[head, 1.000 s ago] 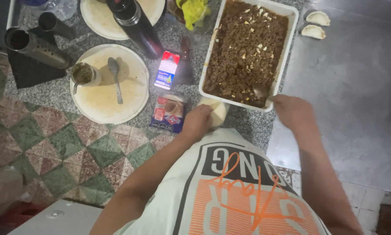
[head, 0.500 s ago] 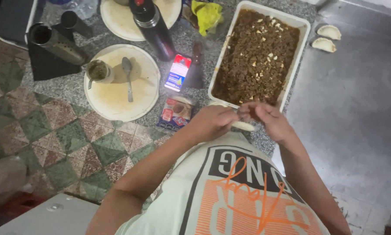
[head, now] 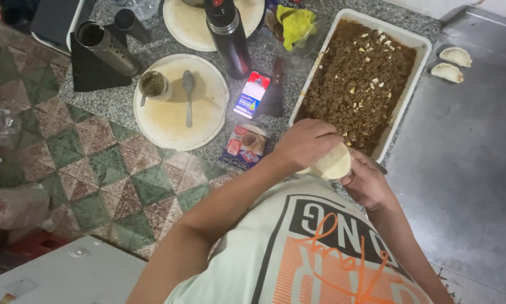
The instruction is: The person scoops seasoned ground meat from a tray into small round tortillas using a spoon, then folds and seals the edges to form tacos. The person places the finished tacos on a metal tray and briefly wipes the surface with a yellow cloth before repeating the process.
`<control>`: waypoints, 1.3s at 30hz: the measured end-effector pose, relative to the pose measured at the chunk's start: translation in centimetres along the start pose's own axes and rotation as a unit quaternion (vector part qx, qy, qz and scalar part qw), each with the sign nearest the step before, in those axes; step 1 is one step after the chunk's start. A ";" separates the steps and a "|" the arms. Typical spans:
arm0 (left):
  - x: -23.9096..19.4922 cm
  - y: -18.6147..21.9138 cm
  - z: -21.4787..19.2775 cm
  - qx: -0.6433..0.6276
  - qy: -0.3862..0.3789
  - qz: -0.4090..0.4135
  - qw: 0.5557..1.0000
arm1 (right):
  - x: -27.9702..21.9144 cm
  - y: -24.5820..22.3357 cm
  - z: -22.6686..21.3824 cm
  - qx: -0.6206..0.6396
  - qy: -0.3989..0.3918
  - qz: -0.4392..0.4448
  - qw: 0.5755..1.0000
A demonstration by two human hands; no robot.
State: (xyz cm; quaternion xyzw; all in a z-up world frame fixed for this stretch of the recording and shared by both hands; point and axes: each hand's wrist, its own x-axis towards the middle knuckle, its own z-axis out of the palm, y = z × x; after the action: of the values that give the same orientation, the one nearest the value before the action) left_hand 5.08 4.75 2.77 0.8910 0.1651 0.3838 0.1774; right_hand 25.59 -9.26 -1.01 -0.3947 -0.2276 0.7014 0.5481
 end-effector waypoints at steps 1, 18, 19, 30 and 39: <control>0.4 0.3 -0.3 0.029 0.000 0.005 1.000 | 0.1 0.0 0.2 0.007 -0.009 -0.002 1.000; 0.2 0.9 2.7 -0.215 -0.041 0.021 0.976 | -0.5 -0.9 1.6 0.025 0.116 -0.060 0.991; 0.1 0.5 2.1 -0.247 -0.051 -0.030 0.967 | -0.5 0.4 -0.9 -0.333 0.130 -0.178 0.917; 3.5 -17.0 -3.9 -0.267 0.262 -0.479 0.794 | -8.4 -14.3 7.4 -0.213 0.604 0.232 0.732; 5.8 -31.0 3.4 -0.043 0.068 -0.248 0.965 | -14.2 -9.7 6.2 0.009 0.617 -0.094 0.781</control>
State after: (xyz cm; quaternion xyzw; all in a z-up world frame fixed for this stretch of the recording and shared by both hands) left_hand 6.48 33.96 -9.54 0.7855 0.3755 0.3945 0.2938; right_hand 27.62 -19.20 14.22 -0.7149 0.1300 0.2550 0.6379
